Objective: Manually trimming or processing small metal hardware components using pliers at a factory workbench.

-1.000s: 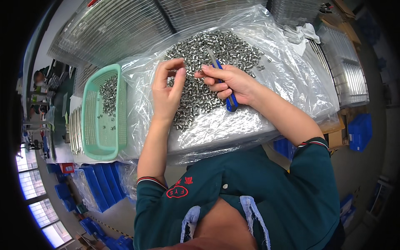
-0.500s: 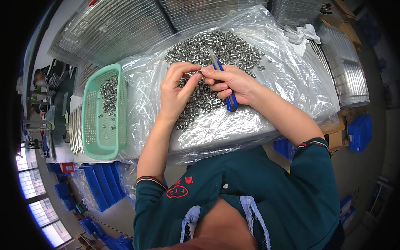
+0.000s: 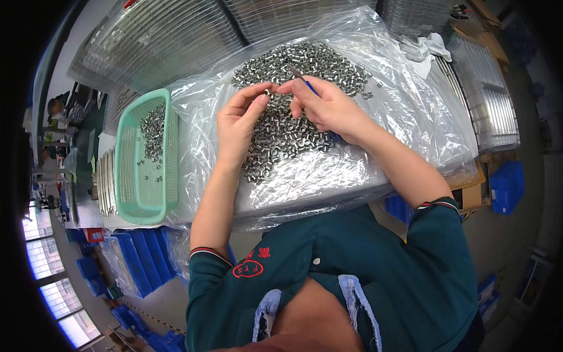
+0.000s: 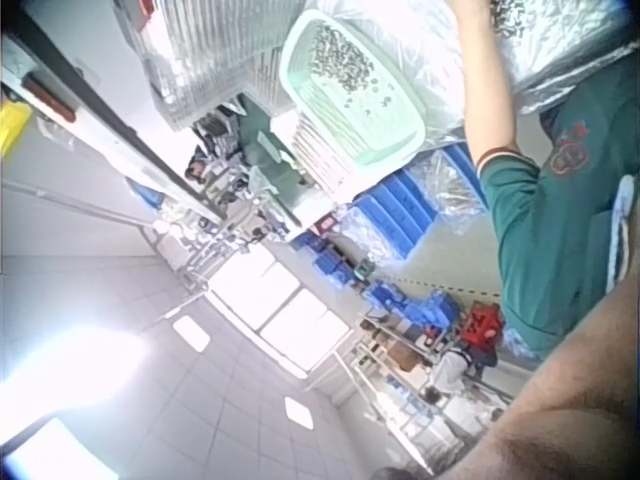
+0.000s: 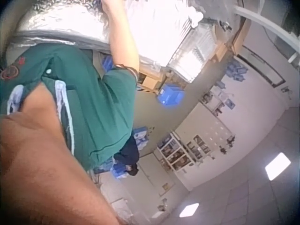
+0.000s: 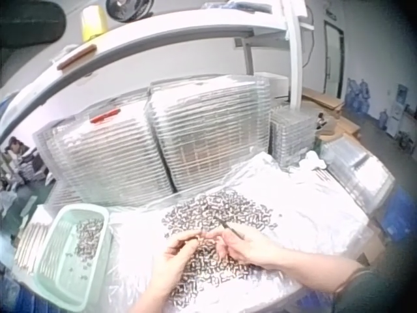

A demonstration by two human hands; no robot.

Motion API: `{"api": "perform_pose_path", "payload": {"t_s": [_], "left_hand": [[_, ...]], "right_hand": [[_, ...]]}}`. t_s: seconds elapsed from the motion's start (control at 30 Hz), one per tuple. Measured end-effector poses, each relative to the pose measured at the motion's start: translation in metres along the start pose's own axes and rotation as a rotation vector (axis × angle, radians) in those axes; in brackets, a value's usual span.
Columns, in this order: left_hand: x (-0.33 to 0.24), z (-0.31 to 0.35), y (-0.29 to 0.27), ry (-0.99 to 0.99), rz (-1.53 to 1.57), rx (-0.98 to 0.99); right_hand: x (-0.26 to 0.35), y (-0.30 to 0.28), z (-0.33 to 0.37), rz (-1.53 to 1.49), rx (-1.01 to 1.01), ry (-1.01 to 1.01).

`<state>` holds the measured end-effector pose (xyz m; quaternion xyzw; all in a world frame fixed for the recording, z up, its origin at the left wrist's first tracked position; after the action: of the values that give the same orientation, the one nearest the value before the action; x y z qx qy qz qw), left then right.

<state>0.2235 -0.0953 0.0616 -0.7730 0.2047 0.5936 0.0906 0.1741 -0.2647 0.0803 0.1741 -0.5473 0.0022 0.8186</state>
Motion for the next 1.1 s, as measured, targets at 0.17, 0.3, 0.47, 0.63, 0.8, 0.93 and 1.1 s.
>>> {"api": "perform_pose_path", "payload": {"t_s": [0.17,0.3,0.47,0.63,0.8,0.93,1.1], "left_hand": [[-0.007,-0.003,0.001,-0.104,0.096,-0.045],[-0.002,-0.003,-0.003,-0.116,0.168,-0.091],[0.001,-0.003,-0.002,-0.086,0.111,-0.073],[0.004,-0.001,-0.004,0.024,-0.071,-0.076],[-0.001,0.0,-0.002,-0.018,-0.072,-0.076],[0.002,-0.002,-0.007,-0.186,0.094,-0.067],[0.006,-0.004,-0.011,-0.279,0.286,-0.089]], "right_hand": [[-0.003,-0.002,0.0,0.548,-0.356,-0.524],[0.004,0.0,0.002,1.029,-0.497,-0.693],[0.002,-0.002,0.0,1.088,-0.548,-0.795],[0.002,-0.002,0.001,1.147,-0.576,-0.801],[0.005,-0.001,0.003,1.26,-0.67,-0.938],[0.008,0.0,0.004,1.276,-0.692,-0.95],[0.002,-0.005,0.0,0.838,-0.542,-0.771]]}}
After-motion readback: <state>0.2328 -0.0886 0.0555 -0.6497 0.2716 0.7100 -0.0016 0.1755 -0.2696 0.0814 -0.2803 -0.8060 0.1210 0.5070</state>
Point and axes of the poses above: each hand's wrist, its own z-axis away from the middle knuckle, its own y-axis out of the palm, x = y × z, the point moved 1 cm from there along -z, towards the middle knuckle, and after that the axes turned 6 degrees about y, right-handed, at the moved point
